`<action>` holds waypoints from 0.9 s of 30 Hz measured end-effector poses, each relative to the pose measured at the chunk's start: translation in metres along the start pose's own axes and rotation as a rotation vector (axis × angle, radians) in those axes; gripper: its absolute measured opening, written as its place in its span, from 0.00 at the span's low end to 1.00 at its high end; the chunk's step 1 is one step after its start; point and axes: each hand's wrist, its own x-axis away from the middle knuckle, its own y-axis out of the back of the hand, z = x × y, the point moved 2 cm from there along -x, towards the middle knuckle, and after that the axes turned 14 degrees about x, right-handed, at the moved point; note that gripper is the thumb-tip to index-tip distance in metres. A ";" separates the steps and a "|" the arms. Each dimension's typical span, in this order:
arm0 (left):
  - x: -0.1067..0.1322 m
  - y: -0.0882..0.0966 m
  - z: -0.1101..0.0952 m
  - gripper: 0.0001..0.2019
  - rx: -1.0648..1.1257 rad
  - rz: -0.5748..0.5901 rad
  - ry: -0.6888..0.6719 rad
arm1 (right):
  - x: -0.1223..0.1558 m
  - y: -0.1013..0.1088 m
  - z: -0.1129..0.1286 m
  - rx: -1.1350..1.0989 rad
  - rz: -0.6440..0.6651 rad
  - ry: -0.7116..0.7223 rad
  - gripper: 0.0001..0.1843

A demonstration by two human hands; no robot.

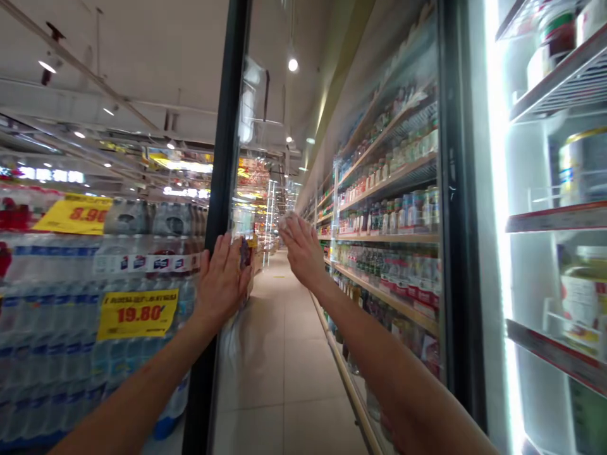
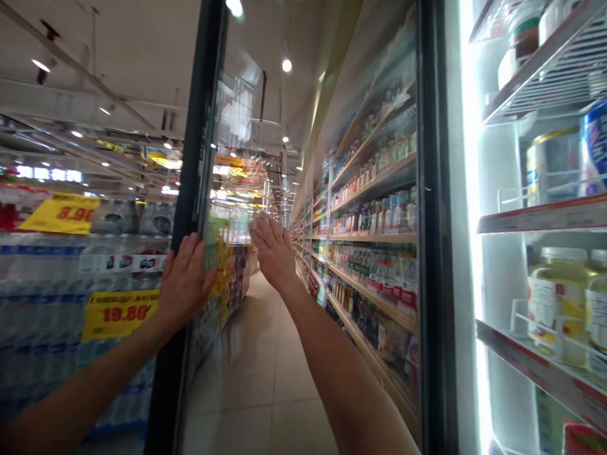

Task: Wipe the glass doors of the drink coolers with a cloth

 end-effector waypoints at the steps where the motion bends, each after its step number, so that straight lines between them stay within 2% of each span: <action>1: -0.001 -0.003 -0.003 0.28 0.008 -0.002 -0.005 | 0.009 0.001 0.002 -0.004 0.007 0.084 0.27; 4: -0.004 -0.013 -0.010 0.29 0.032 0.010 -0.028 | 0.039 0.002 0.004 -0.014 0.038 0.399 0.26; 5: -0.005 -0.016 -0.012 0.29 0.042 0.019 -0.032 | 0.045 0.003 -0.001 -0.002 0.037 0.429 0.27; 6: -0.005 -0.020 -0.013 0.29 0.053 0.030 -0.033 | 0.048 0.004 -0.009 0.022 0.022 0.388 0.27; 9: -0.002 -0.033 -0.019 0.30 0.088 0.059 -0.021 | 0.053 0.010 -0.044 0.116 -0.042 0.019 0.26; 11: 0.002 -0.042 -0.026 0.29 0.096 0.086 -0.030 | 0.064 0.014 -0.059 0.144 -0.053 -0.133 0.25; 12: 0.004 -0.046 -0.030 0.29 0.095 0.096 -0.047 | 0.073 0.015 -0.061 0.142 -0.046 -0.123 0.26; 16: 0.013 -0.062 -0.049 0.28 0.091 0.135 -0.175 | 0.109 0.018 -0.063 0.106 0.003 0.184 0.28; 17: 0.015 -0.066 -0.053 0.28 0.096 0.148 -0.201 | 0.111 0.018 -0.067 0.111 0.000 0.196 0.28; 18: 0.017 -0.069 -0.057 0.28 0.102 0.160 -0.217 | 0.111 0.019 -0.075 0.124 -0.015 0.147 0.28; 21: 0.020 -0.076 -0.070 0.28 0.103 0.177 -0.230 | 0.103 0.022 -0.099 0.171 -0.098 -0.158 0.25; 22: 0.022 -0.078 -0.074 0.28 0.100 0.184 -0.233 | 0.104 0.023 -0.103 0.175 -0.113 -0.211 0.25; 24: 0.024 -0.080 -0.081 0.26 0.095 0.198 -0.239 | 0.114 0.024 -0.100 0.167 -0.109 -0.167 0.25; 27: 0.028 -0.084 -0.089 0.24 0.092 0.198 -0.242 | 0.139 0.025 -0.087 0.157 -0.023 0.053 0.27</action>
